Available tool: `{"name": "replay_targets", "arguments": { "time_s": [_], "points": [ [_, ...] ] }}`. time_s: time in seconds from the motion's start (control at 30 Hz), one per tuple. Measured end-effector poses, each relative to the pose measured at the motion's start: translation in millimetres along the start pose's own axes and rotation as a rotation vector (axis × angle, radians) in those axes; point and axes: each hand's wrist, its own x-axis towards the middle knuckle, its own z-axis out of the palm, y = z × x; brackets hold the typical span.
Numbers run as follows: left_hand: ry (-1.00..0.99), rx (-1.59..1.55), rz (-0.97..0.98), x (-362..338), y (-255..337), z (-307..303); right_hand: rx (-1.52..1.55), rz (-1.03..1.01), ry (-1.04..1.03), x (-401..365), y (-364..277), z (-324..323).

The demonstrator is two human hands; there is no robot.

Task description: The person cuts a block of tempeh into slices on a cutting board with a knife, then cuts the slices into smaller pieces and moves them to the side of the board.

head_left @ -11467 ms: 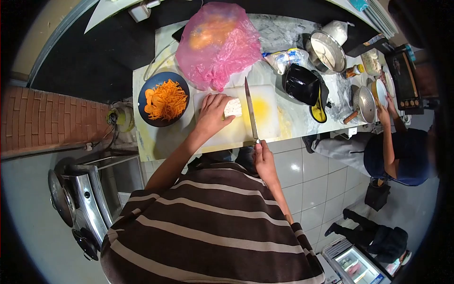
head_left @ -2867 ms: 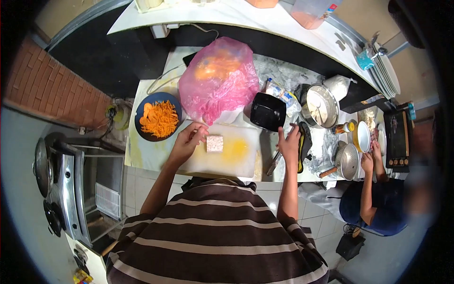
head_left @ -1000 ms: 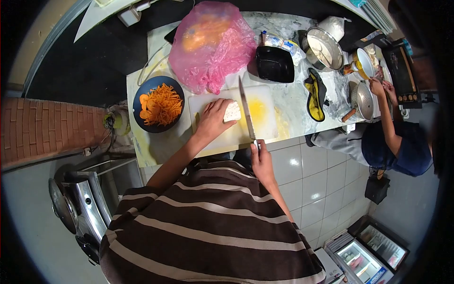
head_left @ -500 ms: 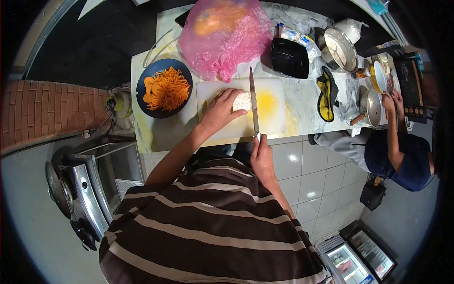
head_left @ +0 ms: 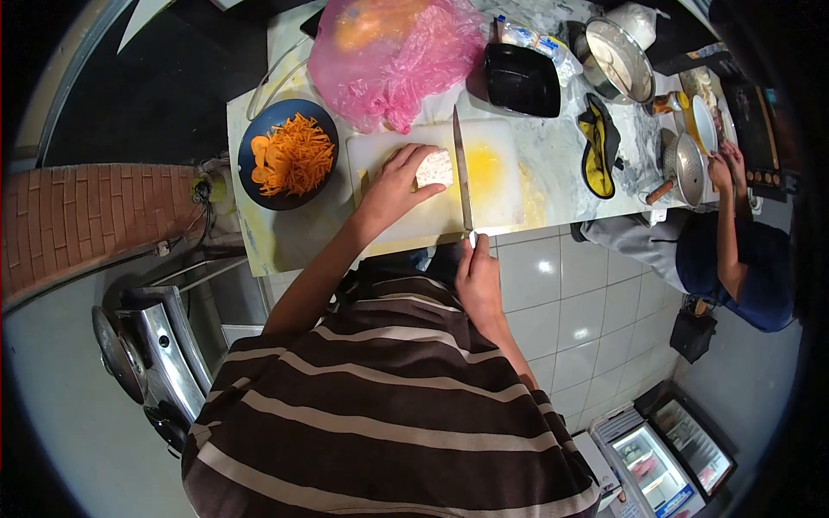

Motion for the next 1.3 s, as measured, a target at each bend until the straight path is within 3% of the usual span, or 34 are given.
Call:
{"name": "replay_targets", "arguments": {
  "time_s": [0.53,0.6,0.7,1.3],
  "points": [
    [0.010,0.022,-0.004,3,1,3,0.004,-0.013,0.016,-3,8,11],
    [0.129,0.101,0.021,2,6,4,0.020,-0.013,0.024,-2,7,9],
    [0.024,0.093,0.010,1,3,-2,0.038,-0.008,0.029,-2,10,8],
    [-0.005,0.120,-0.031,0,-2,1,0.032,-0.016,0.001,1,8,4]
  ]
}}
